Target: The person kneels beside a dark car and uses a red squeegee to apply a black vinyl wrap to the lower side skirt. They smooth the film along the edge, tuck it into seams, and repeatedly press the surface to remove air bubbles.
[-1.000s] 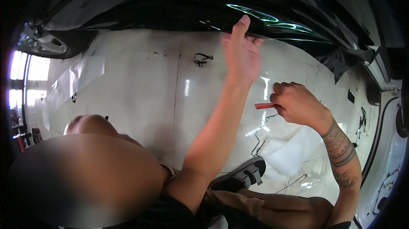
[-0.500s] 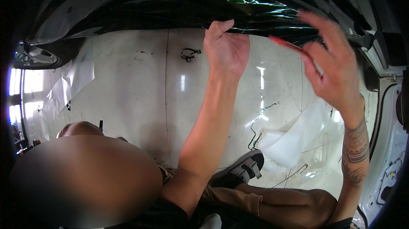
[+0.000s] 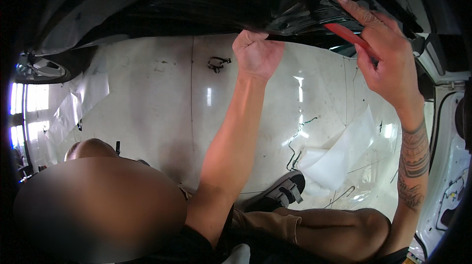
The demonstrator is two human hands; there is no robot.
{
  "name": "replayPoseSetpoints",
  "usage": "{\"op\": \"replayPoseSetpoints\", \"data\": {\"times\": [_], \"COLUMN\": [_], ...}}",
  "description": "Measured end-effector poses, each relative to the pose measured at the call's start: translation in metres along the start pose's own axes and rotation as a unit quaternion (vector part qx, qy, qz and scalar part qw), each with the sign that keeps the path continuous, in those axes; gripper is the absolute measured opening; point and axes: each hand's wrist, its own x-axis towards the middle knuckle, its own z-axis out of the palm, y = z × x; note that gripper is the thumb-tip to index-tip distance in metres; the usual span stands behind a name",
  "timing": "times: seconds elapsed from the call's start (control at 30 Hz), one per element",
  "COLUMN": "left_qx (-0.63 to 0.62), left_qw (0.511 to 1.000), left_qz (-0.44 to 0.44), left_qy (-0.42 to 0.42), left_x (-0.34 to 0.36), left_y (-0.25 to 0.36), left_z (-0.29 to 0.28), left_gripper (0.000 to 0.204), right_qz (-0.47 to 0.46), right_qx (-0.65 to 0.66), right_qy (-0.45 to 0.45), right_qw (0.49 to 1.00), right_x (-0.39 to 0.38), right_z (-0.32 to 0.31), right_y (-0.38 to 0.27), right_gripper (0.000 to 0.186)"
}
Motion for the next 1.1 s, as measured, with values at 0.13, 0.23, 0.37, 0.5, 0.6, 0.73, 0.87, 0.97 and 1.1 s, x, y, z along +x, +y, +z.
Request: {"op": "replayPoseSetpoints", "data": {"times": [0.13, 0.23, 0.37, 0.5, 0.6, 0.73, 0.87, 0.97, 1.1], "left_qx": [-0.012, -0.019, -0.041, -0.013, -0.011, 0.0, -0.012, -0.013, -0.06], "left_qw": [1.0, 0.999, 0.997, 0.997, 0.997, 0.996, 0.997, 0.998, 0.996], "left_qz": [-0.006, -0.032, -0.055, -0.036, -0.061, -0.052, -0.021, -0.028, -0.037], "left_qy": [0.017, 0.002, 0.033, 0.065, 0.053, 0.072, 0.075, 0.049, 0.045], "left_x": [0.0, -0.005, -0.01, -0.013, -0.011, -0.014, -0.016, -0.015, -0.015], "left_y": [0.001, 0.004, 0.004, 0.003, -0.003, 0.009, 0.004, -0.001, 0.006], "left_z": [-0.004, -0.019, -0.025, -0.017, -0.019, -0.022, -0.005, -0.006, -0.009], "left_gripper": [0.019, 0.028, 0.025, 0.02, 0.014, 0.009, 0.01, 0.011, 0.015], "right_qz": [-0.026, -0.018, 0.057, -0.141, -0.193, -0.236, -0.235, -0.195, -0.149], "right_qx": [-0.004, 0.023, 0.07, -0.015, -0.081, -0.12, -0.175, -0.16, -0.184], "right_qy": [-0.004, 0.019, 0.063, 0.071, 0.068, 0.101, 0.092, 0.052, 0.011], "right_qw": [1.0, 0.999, 0.994, 0.987, 0.975, 0.959, 0.952, 0.966, 0.972], "right_x": [0.006, 0.01, 0.013, 0.079, 0.124, 0.162, 0.166, 0.155, 0.127], "right_z": [-0.01, -0.013, -0.026, -0.039, -0.037, -0.022, -0.008, -0.007, -0.01], "right_y": [0.009, 0.002, 0.013, -0.021, -0.055, -0.083, -0.094, -0.092, -0.081], "right_gripper": [0.01, 0.01, 0.033, 0.023, 0.015, 0.01, 0.016, 0.012, 0.014]}}
